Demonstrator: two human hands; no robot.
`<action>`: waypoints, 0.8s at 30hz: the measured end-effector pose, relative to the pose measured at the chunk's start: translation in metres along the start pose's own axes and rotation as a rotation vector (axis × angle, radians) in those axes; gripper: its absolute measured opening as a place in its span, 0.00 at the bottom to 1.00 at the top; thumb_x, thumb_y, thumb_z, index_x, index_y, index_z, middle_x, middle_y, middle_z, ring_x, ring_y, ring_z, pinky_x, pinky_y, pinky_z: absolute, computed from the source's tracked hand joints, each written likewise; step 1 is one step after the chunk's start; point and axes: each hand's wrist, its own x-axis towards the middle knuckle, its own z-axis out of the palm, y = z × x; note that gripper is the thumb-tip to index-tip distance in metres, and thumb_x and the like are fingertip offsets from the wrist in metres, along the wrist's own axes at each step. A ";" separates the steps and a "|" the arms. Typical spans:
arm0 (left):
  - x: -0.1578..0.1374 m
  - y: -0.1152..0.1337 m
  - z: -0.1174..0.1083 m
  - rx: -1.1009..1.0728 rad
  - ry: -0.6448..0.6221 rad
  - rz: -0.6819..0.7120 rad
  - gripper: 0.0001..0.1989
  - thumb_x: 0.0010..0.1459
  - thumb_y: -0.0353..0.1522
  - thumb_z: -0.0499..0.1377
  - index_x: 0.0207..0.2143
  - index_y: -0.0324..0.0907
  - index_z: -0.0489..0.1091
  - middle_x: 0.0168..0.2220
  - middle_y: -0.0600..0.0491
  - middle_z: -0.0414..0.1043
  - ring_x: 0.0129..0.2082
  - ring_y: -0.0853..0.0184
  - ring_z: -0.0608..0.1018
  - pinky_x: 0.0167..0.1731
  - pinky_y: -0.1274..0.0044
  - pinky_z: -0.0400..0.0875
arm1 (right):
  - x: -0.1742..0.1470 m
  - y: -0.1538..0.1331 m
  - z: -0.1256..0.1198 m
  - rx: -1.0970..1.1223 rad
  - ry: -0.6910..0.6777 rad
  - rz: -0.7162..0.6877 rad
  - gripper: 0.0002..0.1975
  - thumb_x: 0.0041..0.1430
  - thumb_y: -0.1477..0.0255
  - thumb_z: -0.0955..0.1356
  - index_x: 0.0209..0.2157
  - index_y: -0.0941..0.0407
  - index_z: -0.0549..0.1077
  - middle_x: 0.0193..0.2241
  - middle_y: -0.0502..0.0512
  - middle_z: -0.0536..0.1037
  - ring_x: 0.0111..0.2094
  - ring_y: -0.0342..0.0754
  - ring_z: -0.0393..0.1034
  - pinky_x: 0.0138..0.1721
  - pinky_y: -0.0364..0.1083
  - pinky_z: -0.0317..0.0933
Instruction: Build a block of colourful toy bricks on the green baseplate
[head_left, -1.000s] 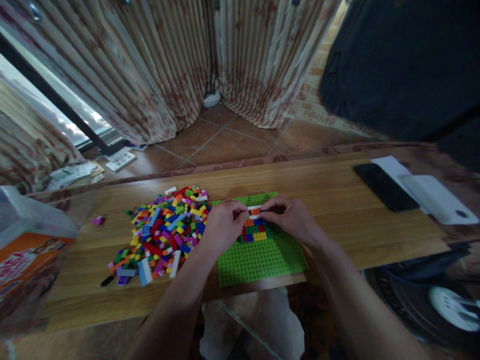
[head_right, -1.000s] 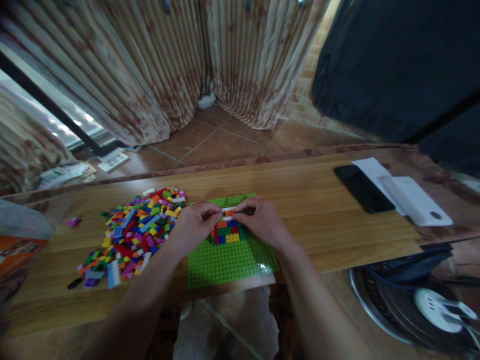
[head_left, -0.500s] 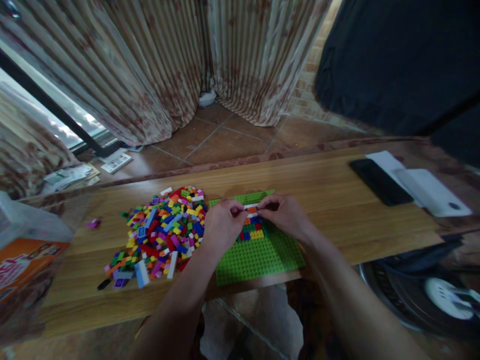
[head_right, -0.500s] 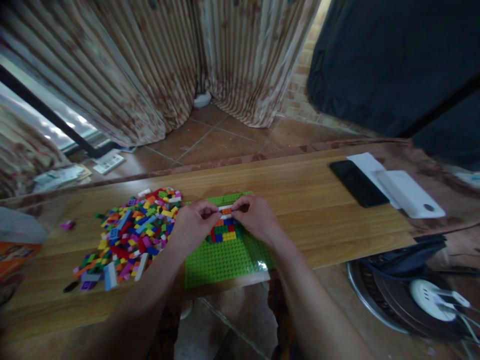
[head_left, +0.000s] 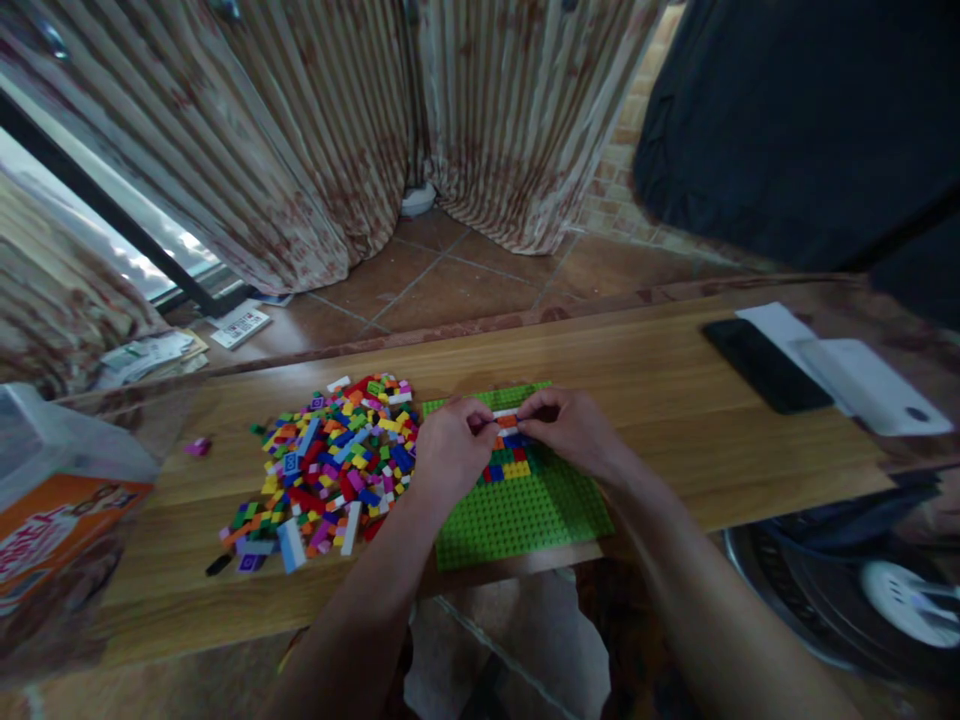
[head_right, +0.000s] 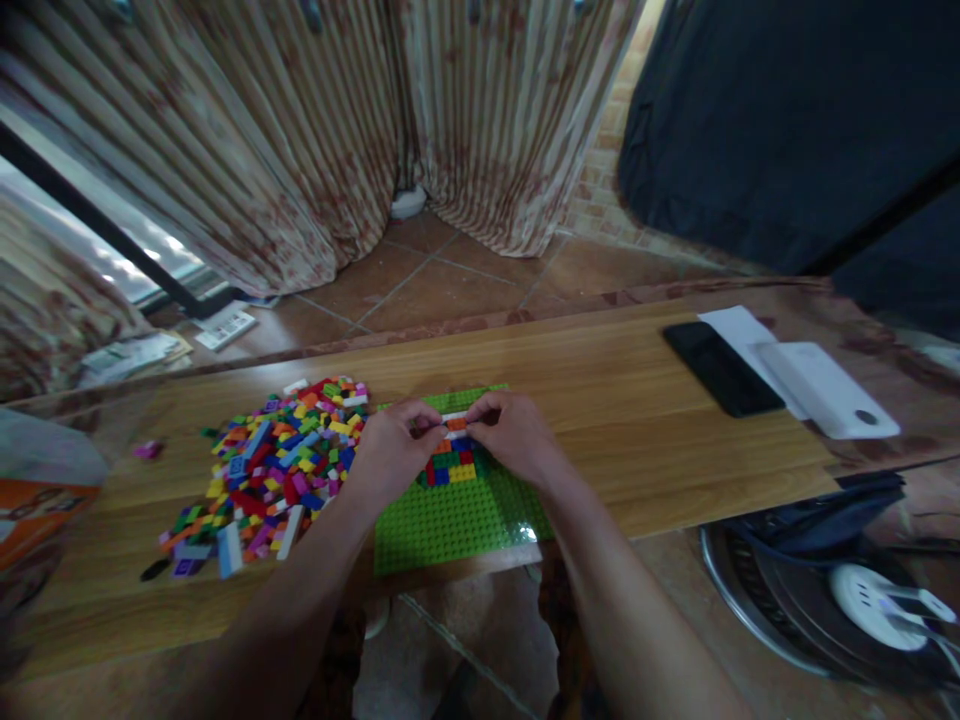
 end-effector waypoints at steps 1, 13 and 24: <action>0.000 -0.001 0.000 -0.014 -0.001 0.007 0.03 0.53 0.29 0.61 0.29 0.42 0.75 0.26 0.55 0.74 0.26 0.70 0.74 0.27 0.79 0.65 | 0.000 0.001 0.000 0.001 -0.004 -0.002 0.04 0.47 0.74 0.70 0.27 0.56 0.79 0.26 0.51 0.80 0.28 0.46 0.72 0.32 0.44 0.62; -0.001 -0.006 0.000 0.014 -0.012 0.110 0.05 0.56 0.27 0.58 0.30 0.42 0.74 0.27 0.55 0.74 0.29 0.69 0.75 0.32 0.78 0.67 | 0.000 -0.009 0.001 -0.086 0.025 -0.003 0.05 0.50 0.76 0.68 0.27 0.56 0.78 0.26 0.51 0.80 0.28 0.45 0.71 0.31 0.43 0.60; -0.002 -0.003 0.000 0.038 -0.011 0.110 0.06 0.57 0.28 0.57 0.30 0.42 0.73 0.26 0.55 0.73 0.28 0.69 0.73 0.33 0.77 0.67 | -0.001 -0.012 0.005 -0.144 0.037 0.007 0.05 0.52 0.77 0.68 0.28 0.57 0.77 0.28 0.52 0.79 0.29 0.46 0.70 0.33 0.44 0.60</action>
